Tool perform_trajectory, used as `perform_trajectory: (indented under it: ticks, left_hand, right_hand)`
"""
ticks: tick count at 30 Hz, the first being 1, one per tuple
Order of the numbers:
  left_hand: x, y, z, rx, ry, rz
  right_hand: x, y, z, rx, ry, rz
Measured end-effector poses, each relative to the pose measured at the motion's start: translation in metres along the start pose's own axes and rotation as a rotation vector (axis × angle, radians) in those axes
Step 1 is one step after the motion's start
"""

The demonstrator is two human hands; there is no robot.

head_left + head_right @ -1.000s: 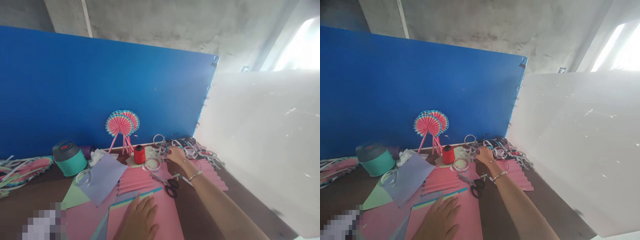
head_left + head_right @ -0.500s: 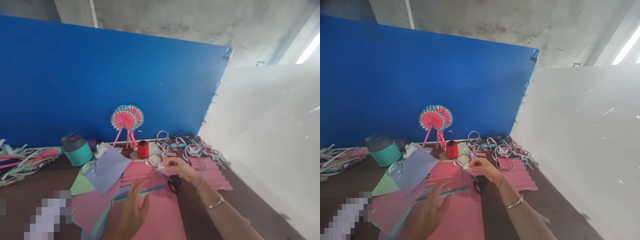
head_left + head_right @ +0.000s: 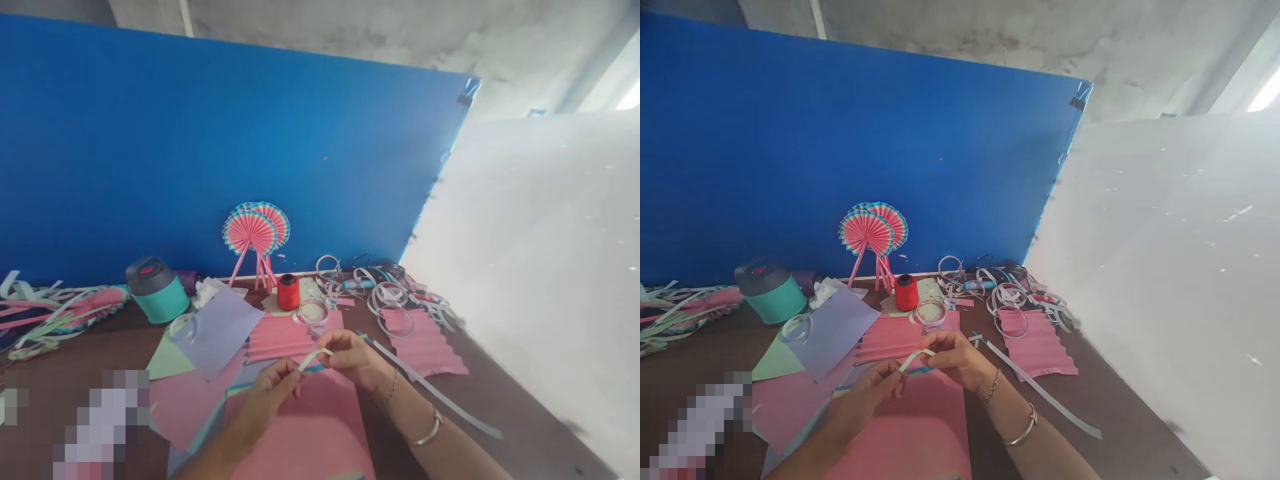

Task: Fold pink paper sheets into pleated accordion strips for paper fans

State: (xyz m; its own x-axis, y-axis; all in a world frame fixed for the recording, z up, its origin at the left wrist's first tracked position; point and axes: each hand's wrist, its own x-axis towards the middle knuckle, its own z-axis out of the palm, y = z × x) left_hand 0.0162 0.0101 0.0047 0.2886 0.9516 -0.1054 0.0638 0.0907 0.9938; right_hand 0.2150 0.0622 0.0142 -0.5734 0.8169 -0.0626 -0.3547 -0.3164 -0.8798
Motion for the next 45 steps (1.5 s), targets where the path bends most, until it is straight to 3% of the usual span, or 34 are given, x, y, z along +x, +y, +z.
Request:
perform_trajectory:
  ticks: [5,9,11,15,18,22,26,30,33,38,45]
  left_hand:
    - [-0.003,0.001,-0.001,-0.158,-0.113,-0.109]
    - [-0.003,-0.007,0.002,-0.026,-0.111,-0.193]
    - [-0.002,-0.01,0.004,0.116,-0.067,-0.119]
    - [-0.005,-0.01,0.007,0.425,-0.026,0.194]
    - [-0.009,-0.01,0.006,0.664,-0.074,0.355]
    - [-0.01,-0.015,0.005,0.913,-0.128,0.455]
    - [-0.01,-0.022,0.004,0.942,-0.143,0.53]
    - [-0.01,-0.024,0.003,0.949,-0.133,0.549]
    - [-0.011,-0.024,0.003,0.964,-0.128,0.53]
    - [-0.012,-0.023,0.003,0.993,-0.129,0.543]
    - [-0.012,-0.026,0.002,0.992,-0.134,0.534]
  right_hand:
    - [0.001,0.01,0.001,0.01,-0.041,-0.004]
    - [0.002,0.009,0.003,0.044,0.048,-0.088]
    - [0.001,0.006,0.0,0.134,0.072,-0.092]
    - [-0.003,0.001,-0.007,0.216,0.067,-0.077]
    - [-0.004,0.002,-0.011,0.072,-0.023,0.019]
    - [-0.004,0.007,-0.013,-0.198,-0.13,0.206]
    - [-0.002,0.01,-0.021,-0.453,-0.077,0.259]
    - [-0.001,0.005,-0.031,-0.726,0.073,0.26]
    - [0.0,0.002,-0.034,-0.856,0.099,0.223]
    - [0.003,0.013,-0.028,-0.979,0.114,0.041]
    - [0.004,0.034,-0.012,-1.058,0.237,-0.027]
